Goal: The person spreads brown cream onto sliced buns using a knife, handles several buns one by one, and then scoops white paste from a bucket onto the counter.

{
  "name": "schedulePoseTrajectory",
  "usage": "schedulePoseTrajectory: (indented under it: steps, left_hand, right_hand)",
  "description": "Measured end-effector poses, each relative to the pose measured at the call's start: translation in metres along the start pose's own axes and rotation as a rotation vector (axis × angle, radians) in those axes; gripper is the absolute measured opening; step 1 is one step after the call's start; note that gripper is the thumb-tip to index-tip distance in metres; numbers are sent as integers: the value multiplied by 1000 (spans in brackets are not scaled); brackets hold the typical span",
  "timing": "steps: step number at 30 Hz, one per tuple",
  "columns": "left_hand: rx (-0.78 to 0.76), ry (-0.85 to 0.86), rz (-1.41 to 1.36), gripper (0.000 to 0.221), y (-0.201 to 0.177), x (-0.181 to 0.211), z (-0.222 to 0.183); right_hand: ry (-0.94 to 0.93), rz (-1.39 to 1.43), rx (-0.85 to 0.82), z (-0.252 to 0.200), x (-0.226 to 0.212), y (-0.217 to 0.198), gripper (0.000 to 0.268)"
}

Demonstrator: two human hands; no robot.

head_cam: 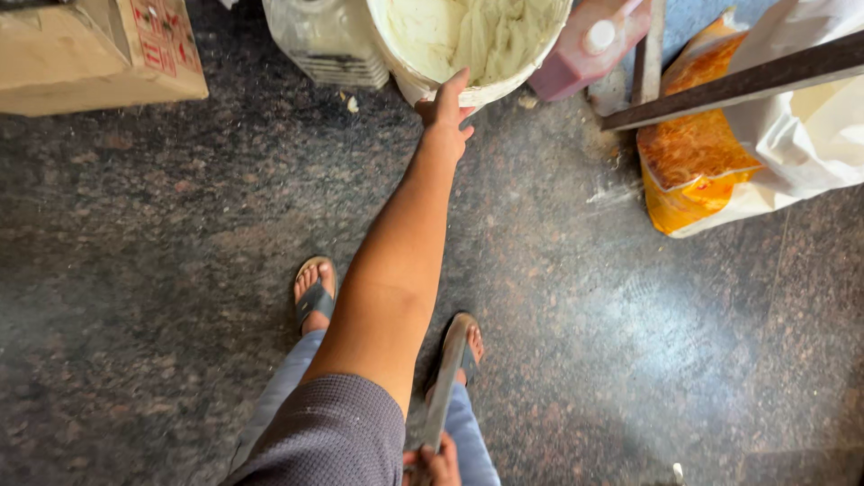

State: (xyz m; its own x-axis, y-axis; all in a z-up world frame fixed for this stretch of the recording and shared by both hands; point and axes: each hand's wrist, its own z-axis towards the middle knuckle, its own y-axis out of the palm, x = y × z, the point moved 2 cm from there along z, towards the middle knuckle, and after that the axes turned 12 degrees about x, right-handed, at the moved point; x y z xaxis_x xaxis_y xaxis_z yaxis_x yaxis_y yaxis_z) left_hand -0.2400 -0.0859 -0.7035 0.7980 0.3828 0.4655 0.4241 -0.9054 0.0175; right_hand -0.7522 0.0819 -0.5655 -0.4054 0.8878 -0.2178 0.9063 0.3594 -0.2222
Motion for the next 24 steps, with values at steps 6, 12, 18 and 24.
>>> schedulePoseTrajectory:
  steps: [6, 12, 18, 24]
  left_hand:
    - [-115, 65, 103, 105, -92, -25, -22]
    - [-205, 99, 164, 104, -201, -74, -60]
    - [-120, 144, 636, 114, -340, -48, -135]
    - [231, 163, 501, 101, -479, 59, -179]
  right_hand:
    - [-303, -125, 215, -26, -34, -19, 38]
    - [-991, -701, 175, -84, -188, 9, 38]
    - [-1688, -1950, 336, -112, -334, 128, 51]
    - [-2185, -2623, 648, -58, -410, 229, 59]
